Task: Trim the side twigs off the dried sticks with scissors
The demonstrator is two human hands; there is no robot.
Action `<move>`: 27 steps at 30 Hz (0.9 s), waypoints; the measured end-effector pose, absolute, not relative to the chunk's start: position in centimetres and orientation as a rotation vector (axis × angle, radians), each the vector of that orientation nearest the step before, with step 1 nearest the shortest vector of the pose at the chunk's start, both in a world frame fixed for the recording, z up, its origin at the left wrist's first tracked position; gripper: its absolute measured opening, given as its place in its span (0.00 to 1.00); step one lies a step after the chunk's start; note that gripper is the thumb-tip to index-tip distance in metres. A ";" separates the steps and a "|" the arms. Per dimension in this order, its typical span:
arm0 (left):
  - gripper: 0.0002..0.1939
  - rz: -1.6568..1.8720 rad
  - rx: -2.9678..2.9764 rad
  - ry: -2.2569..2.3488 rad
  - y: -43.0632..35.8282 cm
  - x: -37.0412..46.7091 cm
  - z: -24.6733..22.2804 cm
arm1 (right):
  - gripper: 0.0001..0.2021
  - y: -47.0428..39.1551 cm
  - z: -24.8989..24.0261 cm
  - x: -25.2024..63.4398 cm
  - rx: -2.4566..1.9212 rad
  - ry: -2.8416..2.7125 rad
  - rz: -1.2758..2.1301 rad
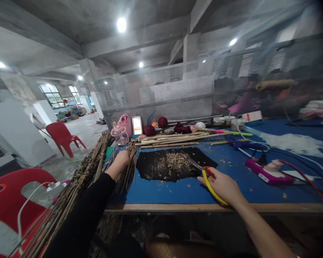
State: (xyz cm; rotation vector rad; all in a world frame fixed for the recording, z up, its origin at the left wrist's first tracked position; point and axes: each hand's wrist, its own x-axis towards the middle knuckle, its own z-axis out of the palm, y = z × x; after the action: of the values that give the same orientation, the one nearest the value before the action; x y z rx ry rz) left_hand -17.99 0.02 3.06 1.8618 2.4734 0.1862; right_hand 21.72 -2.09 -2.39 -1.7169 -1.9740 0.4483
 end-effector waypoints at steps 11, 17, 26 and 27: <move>0.12 0.170 2.018 2.457 -0.8 -20.2 3.8 | 0.20 -2.1 -2.4 21.7 -1.713 -1.978 0.437; 0.11 0.139 2.120 2.172 -0.5 -18.5 2.7 | 0.20 -2.5 -1.8 21.5 -1.712 -1.965 0.448; 0.05 0.298 1.797 2.132 -0.5 -20.0 1.8 | 0.20 -2.6 -1.9 21.5 -1.700 -1.961 0.486; 0.06 0.331 1.733 2.115 -0.6 -20.1 1.9 | 0.20 -2.6 -2.0 21.5 -1.699 -1.958 0.488</move>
State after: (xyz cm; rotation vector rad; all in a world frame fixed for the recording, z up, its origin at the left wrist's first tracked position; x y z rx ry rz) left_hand -20.12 -0.56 1.85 1.7331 2.1153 0.3312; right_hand 21.45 -2.64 -1.95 -1.6990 -1.9579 0.4876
